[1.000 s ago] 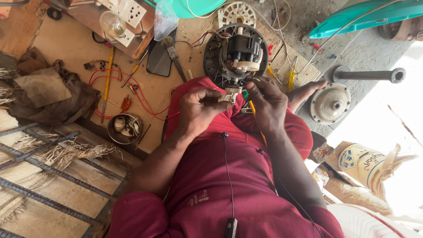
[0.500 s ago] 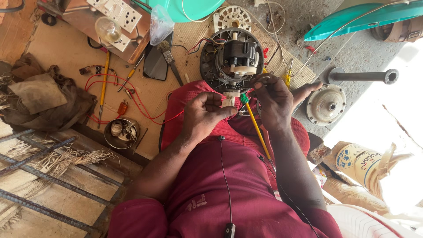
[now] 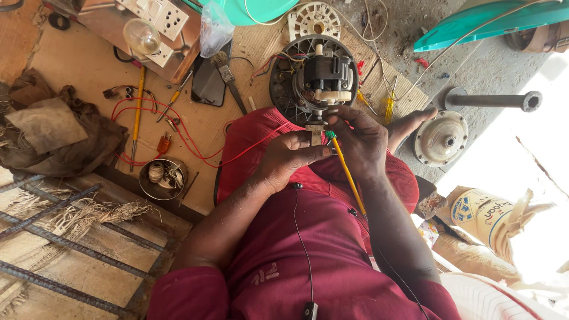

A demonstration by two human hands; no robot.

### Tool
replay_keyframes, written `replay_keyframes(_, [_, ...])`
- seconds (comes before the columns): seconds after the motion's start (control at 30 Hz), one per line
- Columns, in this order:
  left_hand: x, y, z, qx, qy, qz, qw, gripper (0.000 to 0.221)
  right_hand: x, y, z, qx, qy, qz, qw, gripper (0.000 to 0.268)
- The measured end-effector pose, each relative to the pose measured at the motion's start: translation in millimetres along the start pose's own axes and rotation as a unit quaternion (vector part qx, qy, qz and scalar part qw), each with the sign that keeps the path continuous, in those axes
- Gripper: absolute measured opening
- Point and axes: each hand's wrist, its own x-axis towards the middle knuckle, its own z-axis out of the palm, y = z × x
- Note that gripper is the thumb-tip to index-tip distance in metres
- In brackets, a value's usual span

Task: The person disassembles a standing electric fan motor while sitting on the floor. They use a screwdriver to remove screws from the fan housing and pliers to detach internal components, placing the removed parts on the floor.

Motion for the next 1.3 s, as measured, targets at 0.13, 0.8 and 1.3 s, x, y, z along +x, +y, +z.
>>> replay_keyframes(0.13, [3, -4, -5, 0.007, -0.017, 0.005, 1.000, 0.049, 3, -1, 8, 0.054, 0.046, 0.043, 0.997, 0.020])
replay_keyframes(0.8, [11, -21, -10, -0.103, -0.023, -0.025, 0.994, 0.056, 0, -17, 15, -0.077, 0.125, -0.046, 0.988, 0.016])
replay_keyframes(1.3, [14, -37, -25, -0.149, -0.052, -0.024, 0.987, 0.047, 0, -9, 20, -0.070, 0.115, -0.077, 0.988, 0.017])
